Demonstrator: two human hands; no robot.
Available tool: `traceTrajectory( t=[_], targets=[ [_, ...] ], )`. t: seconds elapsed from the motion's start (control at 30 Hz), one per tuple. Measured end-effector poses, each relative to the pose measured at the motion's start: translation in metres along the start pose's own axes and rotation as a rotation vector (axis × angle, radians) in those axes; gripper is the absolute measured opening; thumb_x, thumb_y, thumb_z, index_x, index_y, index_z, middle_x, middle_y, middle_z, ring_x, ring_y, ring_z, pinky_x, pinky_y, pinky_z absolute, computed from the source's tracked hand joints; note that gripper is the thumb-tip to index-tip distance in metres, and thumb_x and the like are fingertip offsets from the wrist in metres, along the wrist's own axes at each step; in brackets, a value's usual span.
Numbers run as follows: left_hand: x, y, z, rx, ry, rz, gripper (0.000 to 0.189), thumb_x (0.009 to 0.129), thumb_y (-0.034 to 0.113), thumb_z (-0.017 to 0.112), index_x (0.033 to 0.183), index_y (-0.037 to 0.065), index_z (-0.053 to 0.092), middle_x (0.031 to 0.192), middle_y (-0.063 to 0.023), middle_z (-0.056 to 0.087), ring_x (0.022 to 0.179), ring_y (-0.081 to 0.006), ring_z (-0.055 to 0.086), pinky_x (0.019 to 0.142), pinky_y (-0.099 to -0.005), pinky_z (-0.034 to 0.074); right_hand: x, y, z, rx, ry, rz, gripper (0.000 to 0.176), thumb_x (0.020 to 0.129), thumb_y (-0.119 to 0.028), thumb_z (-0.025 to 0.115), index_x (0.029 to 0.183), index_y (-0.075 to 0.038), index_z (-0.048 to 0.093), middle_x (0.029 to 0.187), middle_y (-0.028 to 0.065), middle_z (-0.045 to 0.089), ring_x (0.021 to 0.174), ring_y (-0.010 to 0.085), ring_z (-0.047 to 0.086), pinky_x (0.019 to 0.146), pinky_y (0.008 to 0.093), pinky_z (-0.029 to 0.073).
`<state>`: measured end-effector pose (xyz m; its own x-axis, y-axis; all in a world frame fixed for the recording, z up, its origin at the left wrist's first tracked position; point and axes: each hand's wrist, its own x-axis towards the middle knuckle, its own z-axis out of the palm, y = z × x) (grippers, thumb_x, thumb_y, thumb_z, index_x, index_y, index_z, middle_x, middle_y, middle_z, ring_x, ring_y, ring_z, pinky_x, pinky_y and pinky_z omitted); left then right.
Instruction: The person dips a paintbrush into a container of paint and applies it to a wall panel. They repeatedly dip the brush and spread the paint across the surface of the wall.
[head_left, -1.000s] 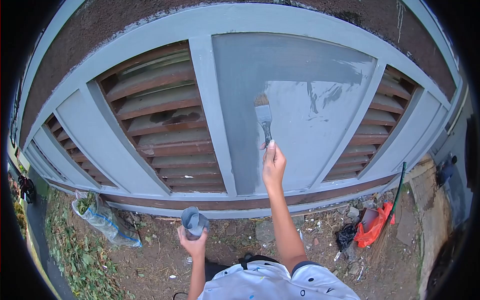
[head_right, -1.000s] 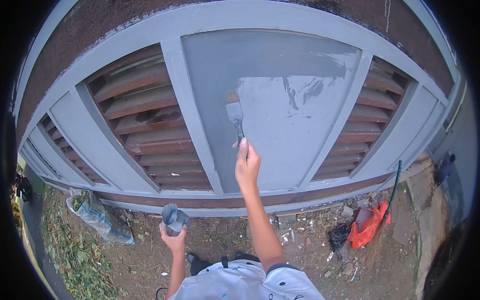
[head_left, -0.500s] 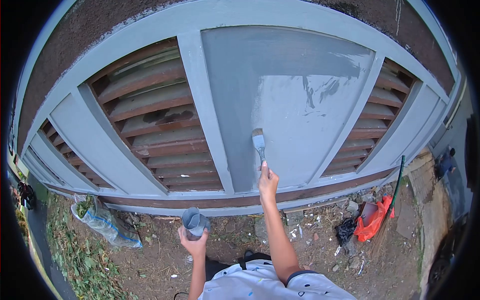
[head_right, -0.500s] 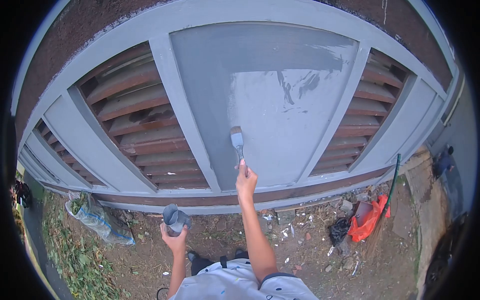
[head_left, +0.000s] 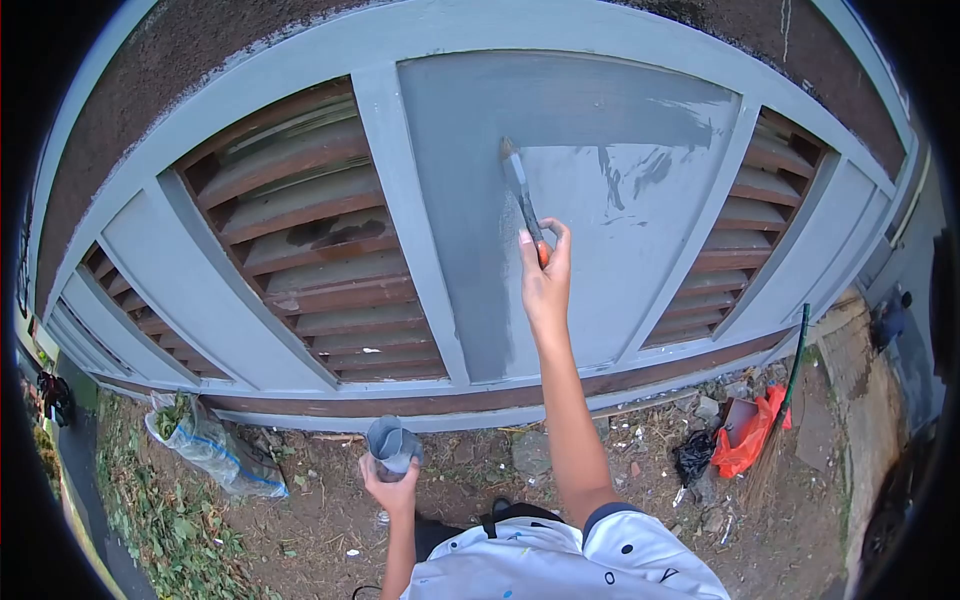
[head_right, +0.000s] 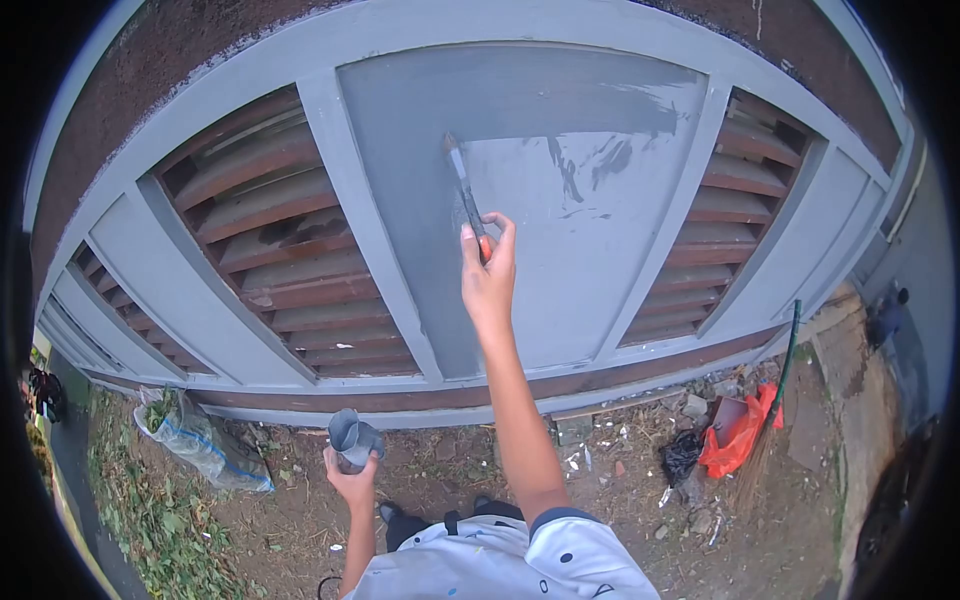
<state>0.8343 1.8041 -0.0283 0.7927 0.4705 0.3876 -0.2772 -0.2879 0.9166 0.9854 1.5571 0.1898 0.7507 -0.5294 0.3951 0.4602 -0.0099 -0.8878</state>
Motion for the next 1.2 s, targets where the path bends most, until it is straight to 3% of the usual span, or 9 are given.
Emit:
traceTrajectory(
  t=[0.1,0.23,0.33,0.4,0.5,0.7,0.8,1.03,1.2],
  targets=[
    [-0.002,-0.004,-0.004,0.031,-0.008,0.015,0.050,0.057,0.002,0.079,0.100,-0.004,0.054,0.101,-0.0071,0.046,0.091,-0.0192,0.055,0.078,-0.0304,0.047,0.011,0.006,0.001,0.203,-0.167,0.210,0.026,0.095,-0.029,0.052,0.104,-0.004,0.051,0.062,-0.0058,0.038,0.050,0.0028,0.032,0.044,0.0197,0.025],
    [-0.001,-0.010,-0.008,-0.004,0.023,-0.011,0.050,0.057,0.003,0.079,0.100,-0.004,0.054,0.100,-0.0066,0.047,0.091,-0.0191,0.055,0.079,-0.0307,0.046,0.005,0.010,0.000,0.297,-0.194,0.265,0.033,0.097,-0.036,0.047,0.099,-0.005,0.055,0.058,-0.0066,0.034,0.048,0.0013,0.031,0.041,0.0191,0.022],
    [0.000,-0.007,-0.011,0.024,0.028,-0.014,0.050,0.057,0.003,0.078,0.100,-0.003,0.054,0.100,-0.0064,0.047,0.091,-0.0190,0.055,0.079,-0.0306,0.046,0.004,0.023,0.001,0.237,-0.161,0.261,0.042,0.098,-0.040,0.042,0.087,-0.004,0.058,0.054,-0.0066,0.031,0.047,0.0022,0.031,0.041,0.0212,0.021],
    [0.001,-0.008,-0.010,0.056,0.032,0.004,0.050,0.057,0.003,0.078,0.100,-0.003,0.054,0.100,-0.0063,0.047,0.091,-0.0189,0.055,0.079,-0.0305,0.046,0.005,0.039,0.003,0.075,-0.020,0.162,0.045,0.097,-0.040,0.042,0.077,-0.003,0.058,0.052,-0.0061,0.030,0.046,0.0035,0.029,0.041,0.0236,0.021],
    [0.000,-0.010,-0.009,0.073,0.033,-0.004,0.049,0.056,0.002,0.078,0.099,-0.004,0.054,0.099,-0.0061,0.047,0.091,-0.0187,0.055,0.079,-0.0302,0.046,-0.010,0.069,-0.001,0.032,0.067,0.226,0.047,0.097,-0.040,0.042,0.075,-0.003,0.058,0.052,-0.0057,0.031,0.044,0.0045,0.029,0.041,0.0253,0.021],
    [-0.003,-0.009,-0.009,0.098,0.045,0.008,0.048,0.055,0.003,0.078,0.096,-0.004,0.054,0.098,-0.0078,0.048,0.089,-0.0211,0.054,0.079,-0.0320,0.045,-0.088,0.159,-0.037,0.036,0.097,0.574,0.044,0.097,-0.043,0.043,0.078,-0.005,0.054,0.046,-0.0086,0.027,0.037,0.0036,0.025,0.035,0.0230,0.019],
    [0.000,-0.009,-0.009,0.104,0.054,0.011,0.048,0.054,0.003,0.079,0.095,-0.004,0.054,0.098,-0.0087,0.049,0.090,-0.0223,0.054,0.079,-0.0330,0.045,-0.117,0.184,-0.051,-0.004,0.097,0.489,0.044,0.097,-0.043,0.043,0.078,-0.004,0.054,0.047,-0.0084,0.028,0.038,0.0031,0.025,0.036,0.0221,0.020],
    [0.000,-0.009,0.001,0.046,0.038,0.006,0.047,0.056,0.001,0.078,0.096,-0.005,0.053,0.099,-0.0082,0.047,0.090,-0.0213,0.053,0.079,-0.0323,0.046,-0.034,0.057,-0.001,0.169,-0.039,0.186,0.045,0.098,-0.038,0.043,0.072,-0.003,0.054,0.051,-0.0082,0.028,0.045,0.0016,0.026,0.042,0.0226,0.018],
    [-0.001,-0.003,0.005,-0.009,-0.005,-0.030,0.048,0.057,0.000,0.078,0.097,-0.005,0.053,0.101,-0.0076,0.045,0.092,-0.0203,0.054,0.080,-0.0309,0.047,-0.022,0.050,-0.002,0.052,0.009,0.346,0.045,0.097,-0.041,0.044,0.074,-0.003,0.055,0.049,-0.0080,0.027,0.042,0.0026,0.026,0.040,0.0232,0.019]
  ],
)
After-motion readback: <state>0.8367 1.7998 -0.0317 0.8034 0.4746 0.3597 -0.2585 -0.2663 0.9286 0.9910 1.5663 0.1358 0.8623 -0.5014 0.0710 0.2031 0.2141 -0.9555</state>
